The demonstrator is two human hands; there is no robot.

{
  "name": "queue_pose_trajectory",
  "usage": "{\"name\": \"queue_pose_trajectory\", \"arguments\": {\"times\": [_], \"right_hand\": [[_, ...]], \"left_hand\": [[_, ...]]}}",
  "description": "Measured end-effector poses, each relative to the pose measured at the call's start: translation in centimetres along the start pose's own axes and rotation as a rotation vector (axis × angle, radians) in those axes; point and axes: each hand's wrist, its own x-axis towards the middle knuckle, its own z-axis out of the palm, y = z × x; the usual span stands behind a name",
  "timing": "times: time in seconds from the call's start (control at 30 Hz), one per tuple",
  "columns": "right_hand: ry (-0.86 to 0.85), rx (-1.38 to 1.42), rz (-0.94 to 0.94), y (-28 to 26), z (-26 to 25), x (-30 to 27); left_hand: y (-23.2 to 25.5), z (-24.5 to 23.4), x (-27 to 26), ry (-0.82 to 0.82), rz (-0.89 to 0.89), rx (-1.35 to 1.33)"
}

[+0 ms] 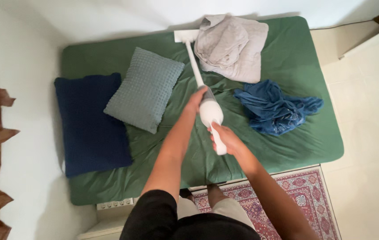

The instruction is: The person uses a handheld vacuum cleaner to clean a patterned rug and a green mattress in a bedroom. They move the vacuum head back and forth across the surfaces, covering the rug and the mattress area.

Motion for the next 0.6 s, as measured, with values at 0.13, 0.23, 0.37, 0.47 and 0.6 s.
{"name": "queue_pose_trajectory", "arguments": {"times": [0.13,0.23,0.37,0.47,0.6], "right_hand": [[0.075,-0.048,0.051,4.8,-2.8,-3.3],[0.120,-0.118,0.102,9.4,-5.2,-6.8],[0.242,-0.404,0.120,14.6,-8.3,-13.1],[0.258,-0.552,0.139,15.9,-9.4,-17.9],[0.323,-0.704,0.181,14.7,-7.6,-23.3]], "left_hand": [[-5.8,0.1,-3.6,0.057,0.071,0.047],[-11.8,0.6,-7.7,0.038,0.044,-0.031],[-19.1,1.9,-12.7,0.161,-0.062,-0.049],[-23.7,3.0,-16.2,0.077,0.016,-0.123],[-26.7,4.1,-19.3,0.118,-0.104,-0.230]]}}
